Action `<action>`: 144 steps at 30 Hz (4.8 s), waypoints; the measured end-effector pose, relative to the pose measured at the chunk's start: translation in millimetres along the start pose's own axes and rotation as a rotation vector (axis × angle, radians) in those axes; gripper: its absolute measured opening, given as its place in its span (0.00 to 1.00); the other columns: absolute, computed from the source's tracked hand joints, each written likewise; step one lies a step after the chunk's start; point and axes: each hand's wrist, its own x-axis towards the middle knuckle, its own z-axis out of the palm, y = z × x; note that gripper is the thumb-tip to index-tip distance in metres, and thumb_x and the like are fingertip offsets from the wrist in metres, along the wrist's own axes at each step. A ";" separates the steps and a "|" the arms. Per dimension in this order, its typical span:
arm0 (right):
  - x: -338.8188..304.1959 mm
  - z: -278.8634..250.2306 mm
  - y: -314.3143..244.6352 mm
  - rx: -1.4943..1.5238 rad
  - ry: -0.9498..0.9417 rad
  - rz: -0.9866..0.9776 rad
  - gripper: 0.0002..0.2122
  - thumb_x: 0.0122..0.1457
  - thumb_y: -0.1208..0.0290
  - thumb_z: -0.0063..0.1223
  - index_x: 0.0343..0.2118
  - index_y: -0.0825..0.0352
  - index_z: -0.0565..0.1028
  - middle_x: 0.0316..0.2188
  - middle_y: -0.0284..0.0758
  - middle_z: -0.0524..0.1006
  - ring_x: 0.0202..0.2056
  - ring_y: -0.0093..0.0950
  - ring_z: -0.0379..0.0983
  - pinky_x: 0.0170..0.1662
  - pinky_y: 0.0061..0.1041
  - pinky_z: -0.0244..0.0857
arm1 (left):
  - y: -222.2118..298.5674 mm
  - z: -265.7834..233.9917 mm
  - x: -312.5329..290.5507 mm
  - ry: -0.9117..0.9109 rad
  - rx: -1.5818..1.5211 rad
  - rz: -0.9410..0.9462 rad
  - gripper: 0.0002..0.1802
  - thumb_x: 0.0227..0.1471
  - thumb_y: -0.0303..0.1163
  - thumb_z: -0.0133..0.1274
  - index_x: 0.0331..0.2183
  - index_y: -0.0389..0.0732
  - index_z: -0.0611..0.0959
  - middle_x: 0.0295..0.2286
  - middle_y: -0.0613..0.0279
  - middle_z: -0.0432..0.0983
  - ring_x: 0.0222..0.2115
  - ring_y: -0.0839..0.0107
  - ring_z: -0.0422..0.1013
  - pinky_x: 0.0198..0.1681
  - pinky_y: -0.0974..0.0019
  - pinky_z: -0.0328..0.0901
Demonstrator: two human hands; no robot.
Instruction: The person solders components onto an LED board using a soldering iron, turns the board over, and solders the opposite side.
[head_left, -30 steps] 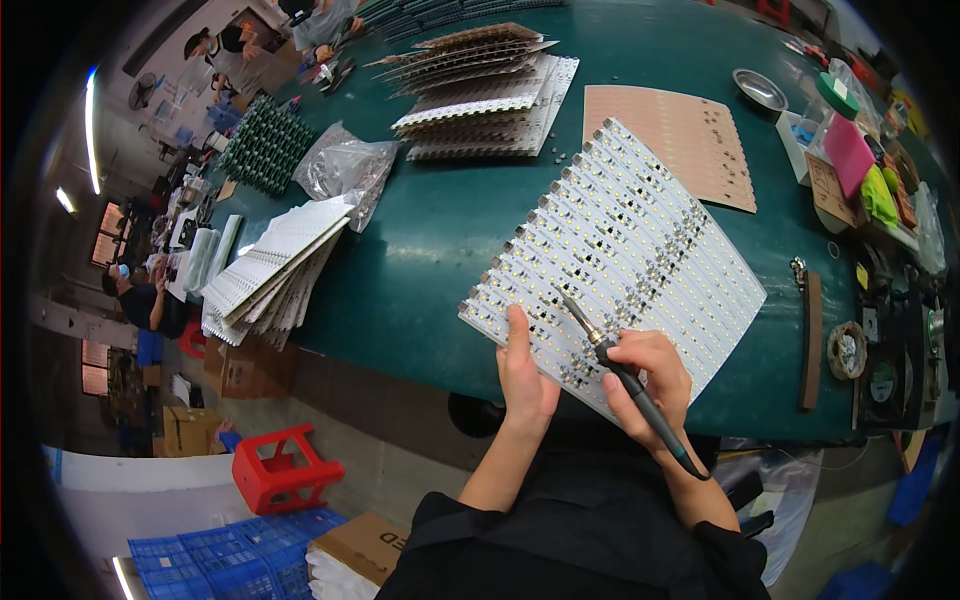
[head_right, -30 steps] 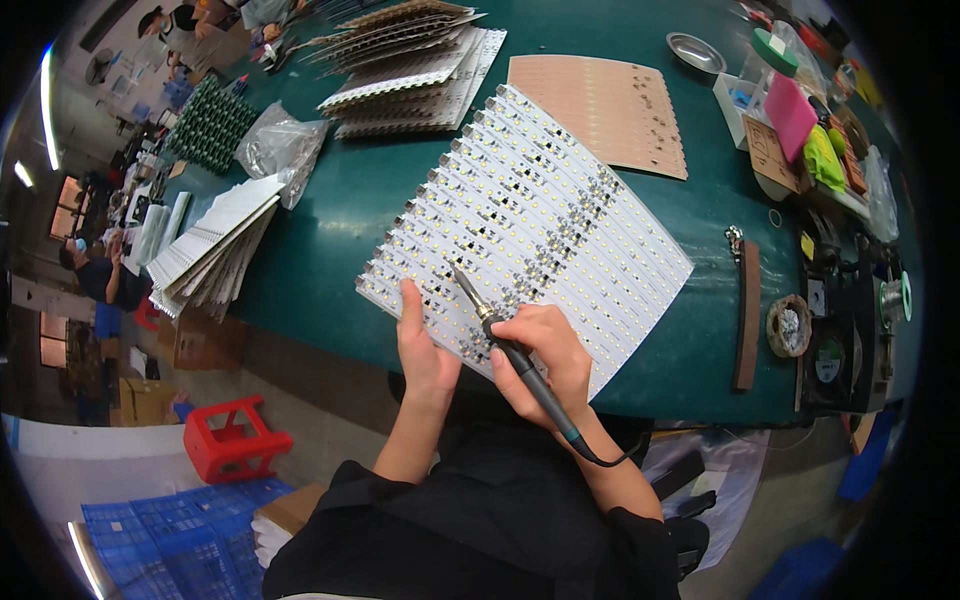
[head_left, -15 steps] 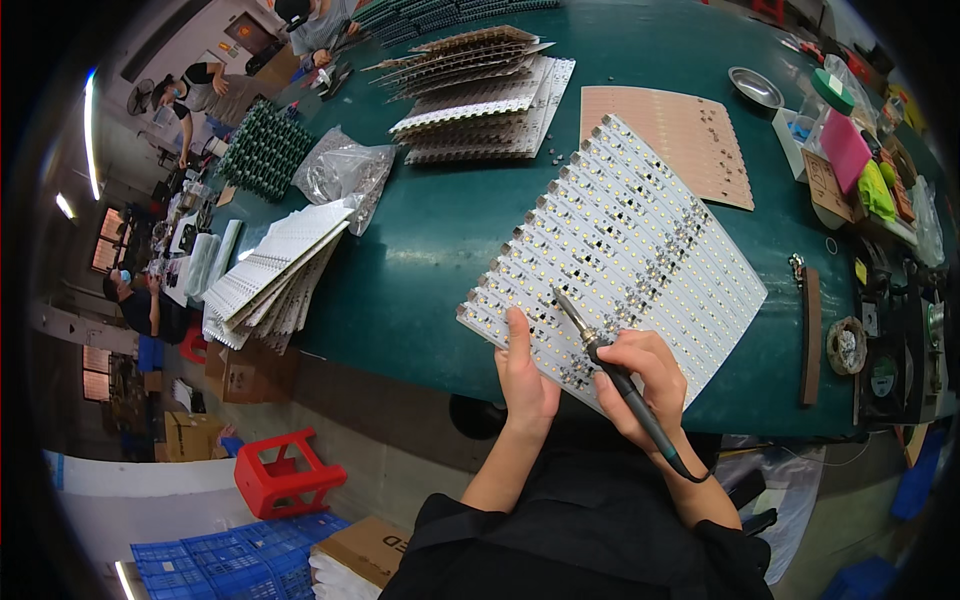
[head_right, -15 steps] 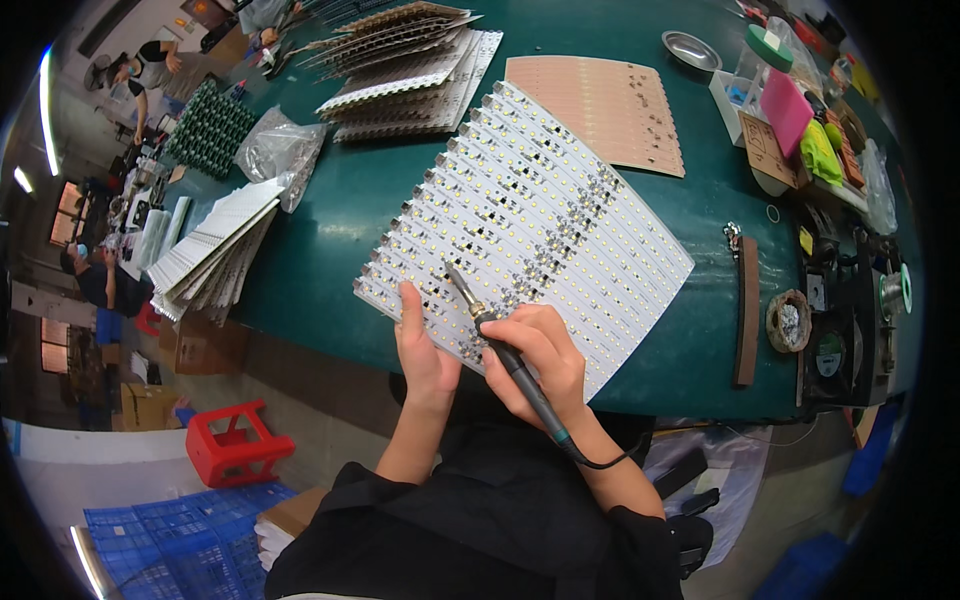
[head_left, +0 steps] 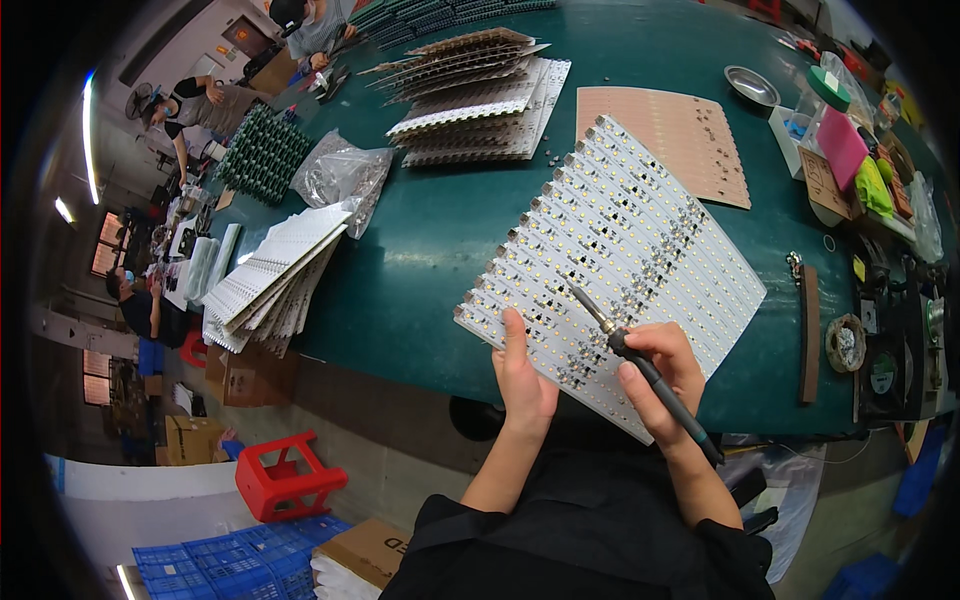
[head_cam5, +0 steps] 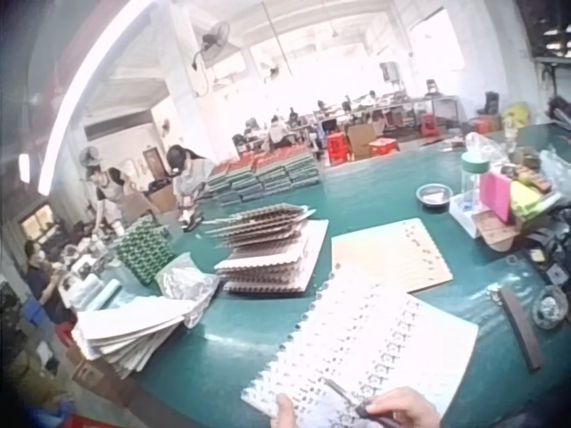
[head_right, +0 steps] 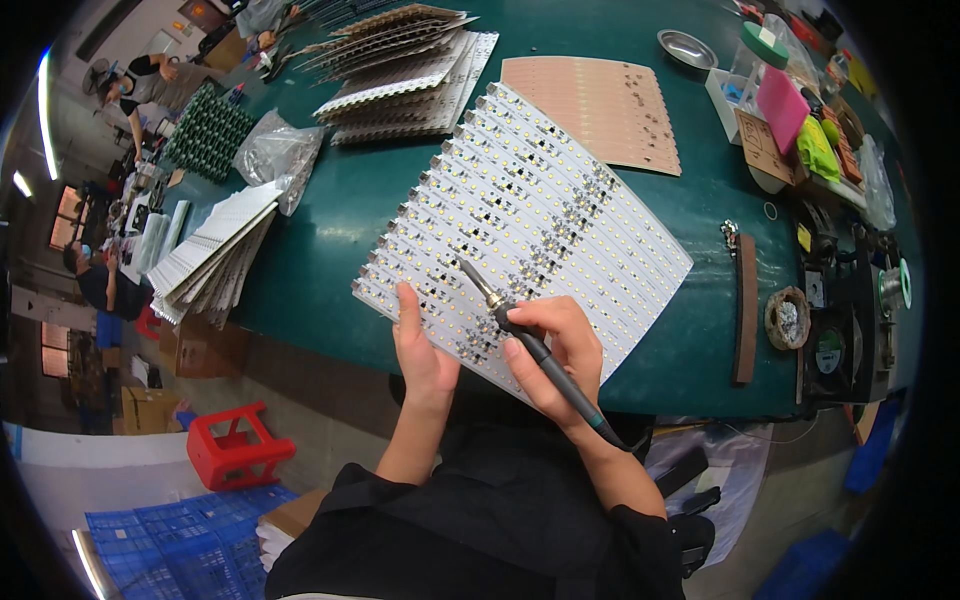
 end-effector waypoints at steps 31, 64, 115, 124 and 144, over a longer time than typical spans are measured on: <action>10.3 2.4 -11.6 -0.275 -0.032 -0.214 0.13 0.46 0.81 0.61 0.38 0.69 0.77 0.30 0.41 0.74 0.30 0.31 0.71 0.34 0.25 0.66 | 7.6 -13.9 1.8 -0.328 -0.239 -0.070 0.31 0.64 0.45 0.40 0.61 0.37 0.61 0.59 0.54 0.62 0.58 0.57 0.61 0.62 0.51 0.54; 8.4 3.7 -9.4 -0.214 -0.020 -0.163 0.13 0.46 0.82 0.60 0.37 0.69 0.78 0.31 0.40 0.74 0.32 0.31 0.72 0.36 0.25 0.67 | 5.7 -9.4 -1.7 -0.231 -0.292 -0.064 0.33 0.62 0.46 0.42 0.62 0.39 0.61 0.59 0.54 0.61 0.59 0.55 0.59 0.63 0.49 0.52; -34.3 15.0 27.1 -0.162 -0.161 0.362 0.09 0.54 0.78 0.60 0.36 0.72 0.74 0.29 0.38 0.78 0.28 0.18 0.71 0.32 0.18 0.64 | 39.3 -71.3 -18.1 -0.210 1.371 0.577 0.05 0.48 0.21 0.57 0.30 0.38 0.80 0.25 0.63 0.71 0.23 0.73 0.68 0.25 0.71 0.61; -29.8 16.9 25.7 -0.097 -0.080 0.401 0.09 0.56 0.77 0.60 0.37 0.73 0.74 0.29 0.36 0.77 0.28 0.17 0.70 0.32 0.17 0.64 | 36.9 -67.1 -15.9 -0.184 1.390 0.625 0.05 0.47 0.20 0.57 0.30 0.38 0.80 0.24 0.62 0.71 0.23 0.70 0.68 0.26 0.68 0.63; -27.0 18.4 27.3 -0.172 -0.130 0.407 0.09 0.56 0.77 0.60 0.38 0.73 0.74 0.28 0.35 0.78 0.27 0.16 0.71 0.30 0.17 0.64 | 27.5 -61.2 -4.8 -0.198 1.539 0.657 0.05 0.46 0.22 0.59 0.29 0.39 0.80 0.22 0.64 0.71 0.22 0.68 0.68 0.27 0.65 0.64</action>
